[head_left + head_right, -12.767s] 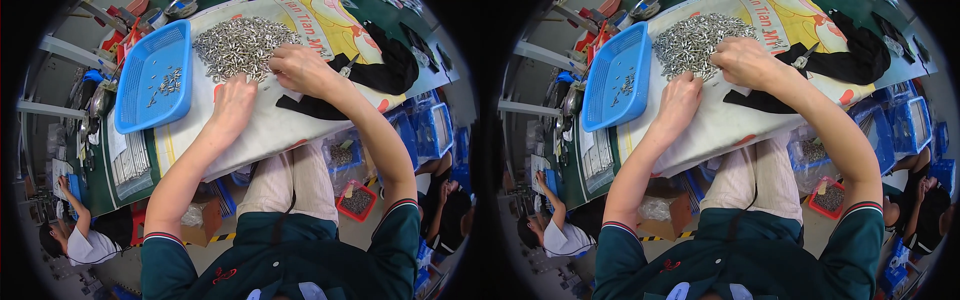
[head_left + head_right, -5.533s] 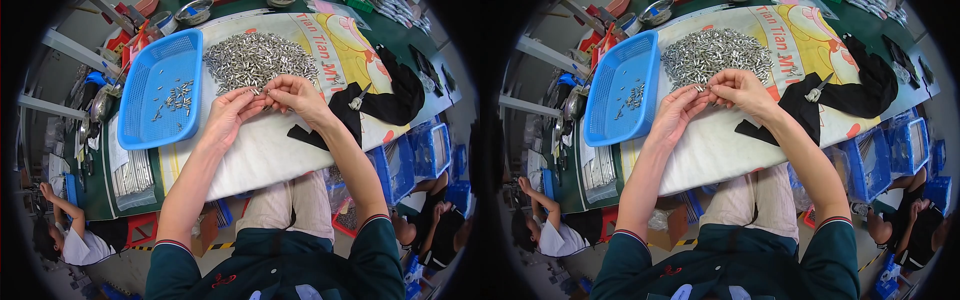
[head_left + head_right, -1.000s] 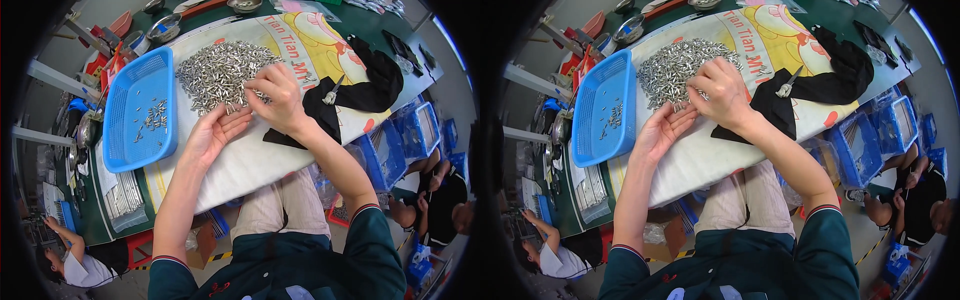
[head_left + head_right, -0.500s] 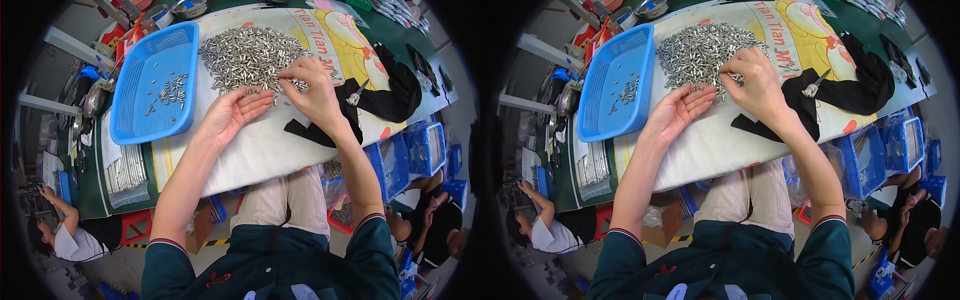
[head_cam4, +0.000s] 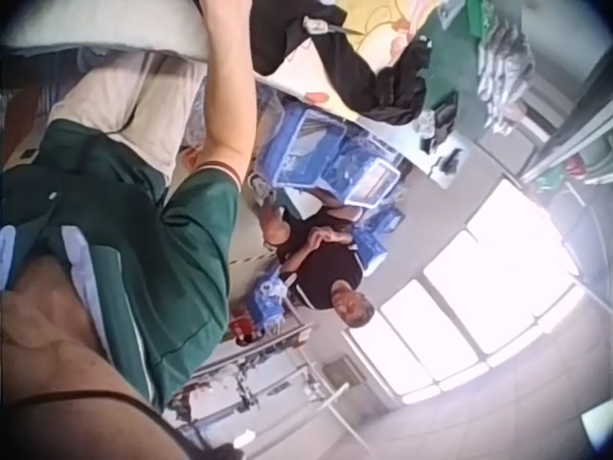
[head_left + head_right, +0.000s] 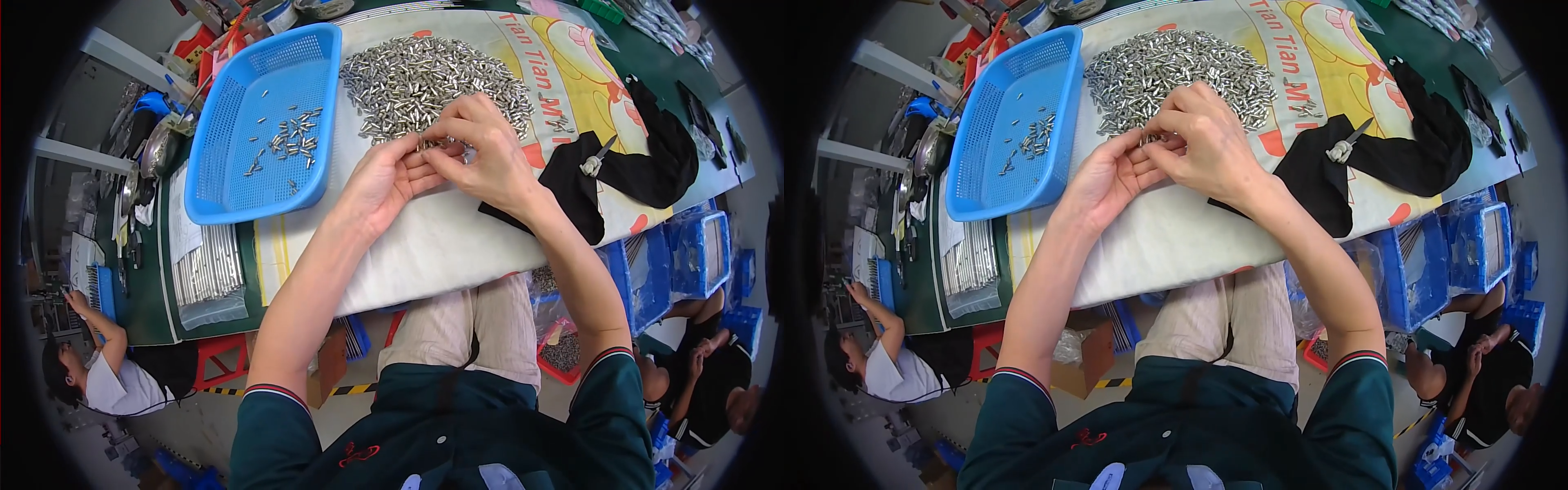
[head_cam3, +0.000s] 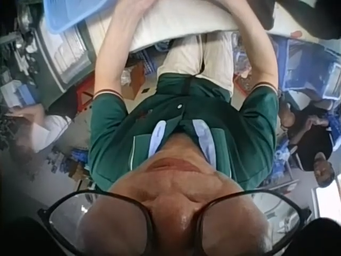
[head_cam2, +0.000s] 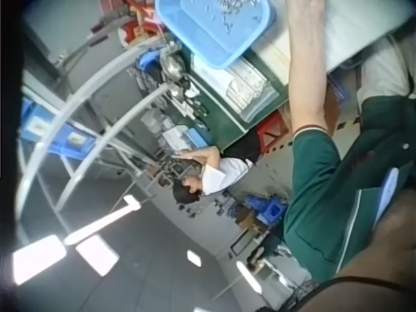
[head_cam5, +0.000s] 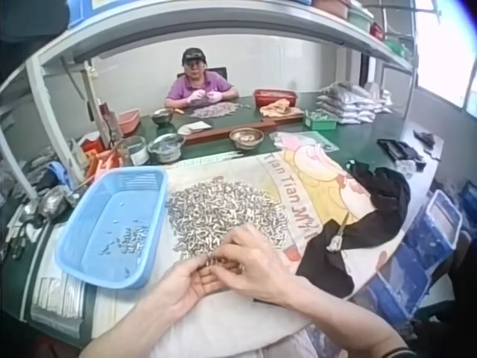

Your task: Sorting small metal hardware pins from a pile on a workbench into a blue plastic basket.

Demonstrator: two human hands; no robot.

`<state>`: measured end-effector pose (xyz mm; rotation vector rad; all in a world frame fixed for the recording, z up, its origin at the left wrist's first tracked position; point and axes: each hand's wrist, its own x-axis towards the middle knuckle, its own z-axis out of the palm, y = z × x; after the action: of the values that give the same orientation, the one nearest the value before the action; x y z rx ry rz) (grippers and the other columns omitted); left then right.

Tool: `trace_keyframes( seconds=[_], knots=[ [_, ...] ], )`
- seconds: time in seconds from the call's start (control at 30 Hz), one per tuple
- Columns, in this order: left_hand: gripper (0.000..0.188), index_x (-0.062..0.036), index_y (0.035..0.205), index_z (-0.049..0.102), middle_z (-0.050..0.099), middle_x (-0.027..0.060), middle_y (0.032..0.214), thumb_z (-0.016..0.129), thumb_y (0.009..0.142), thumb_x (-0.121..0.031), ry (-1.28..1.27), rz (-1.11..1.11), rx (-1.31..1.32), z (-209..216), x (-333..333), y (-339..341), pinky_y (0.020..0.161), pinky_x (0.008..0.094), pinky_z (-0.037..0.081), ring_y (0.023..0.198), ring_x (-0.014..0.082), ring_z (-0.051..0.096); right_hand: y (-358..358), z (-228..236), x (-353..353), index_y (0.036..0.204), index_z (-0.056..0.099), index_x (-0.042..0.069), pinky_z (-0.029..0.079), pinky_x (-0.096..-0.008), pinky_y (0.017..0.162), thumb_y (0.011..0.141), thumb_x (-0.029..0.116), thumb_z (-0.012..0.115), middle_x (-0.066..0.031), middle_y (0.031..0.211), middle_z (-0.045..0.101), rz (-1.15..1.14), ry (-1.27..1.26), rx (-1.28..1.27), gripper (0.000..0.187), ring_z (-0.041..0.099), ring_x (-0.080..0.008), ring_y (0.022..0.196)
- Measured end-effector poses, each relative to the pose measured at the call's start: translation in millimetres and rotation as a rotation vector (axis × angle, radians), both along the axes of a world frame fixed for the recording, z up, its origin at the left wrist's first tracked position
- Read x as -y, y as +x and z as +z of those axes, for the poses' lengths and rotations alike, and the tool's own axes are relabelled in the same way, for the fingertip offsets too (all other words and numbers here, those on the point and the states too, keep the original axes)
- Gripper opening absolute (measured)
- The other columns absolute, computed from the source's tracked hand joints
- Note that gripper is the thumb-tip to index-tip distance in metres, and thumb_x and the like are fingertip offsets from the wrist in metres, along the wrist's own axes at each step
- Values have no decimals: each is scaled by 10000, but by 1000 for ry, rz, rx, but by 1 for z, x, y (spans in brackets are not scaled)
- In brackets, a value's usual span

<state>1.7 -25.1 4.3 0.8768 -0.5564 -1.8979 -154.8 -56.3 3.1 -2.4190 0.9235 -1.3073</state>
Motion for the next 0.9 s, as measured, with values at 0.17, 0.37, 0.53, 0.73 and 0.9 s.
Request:
trace_keyframes(
  seconds=[0.17,0.37,0.53,0.73,0.9],
  knots=[
    [267,33,1024,553,624,179,1010,411,944,-178,-60,3,47,-4,1,2,846,368,529,931,245,634,4,-1,0,724,655,35,439,-331,672,665,83,643,-54,733,556,-12,6,-1,77,514,-226,764],
    [229,8,1004,567,641,122,882,496,932,-197,-58,-67,14,-4,0,6,704,263,551,782,173,643,1,-8,6,745,650,26,444,-286,618,742,108,642,-43,714,572,51,285,188,82,539,-162,681],
    [210,-6,989,577,633,69,794,531,922,-200,-85,-90,52,-10,4,9,507,163,416,565,50,498,-4,-14,5,834,668,-1,424,-190,553,814,133,631,-3,751,607,166,664,377,140,524,-42,608],
    [192,-12,955,586,613,56,749,540,919,-195,-83,-83,58,-8,4,7,462,169,327,514,35,417,-7,-14,5,887,679,2,432,-189,569,813,119,627,-17,750,640,203,717,430,148,538,-41,644],
    [194,-11,956,586,609,54,747,543,917,-196,-79,-86,74,-6,3,6,467,171,327,510,35,406,-6,-15,6,876,682,3,428,-187,565,805,115,630,-10,739,634,207,706,438,142,530,-39,632]
  ],
)
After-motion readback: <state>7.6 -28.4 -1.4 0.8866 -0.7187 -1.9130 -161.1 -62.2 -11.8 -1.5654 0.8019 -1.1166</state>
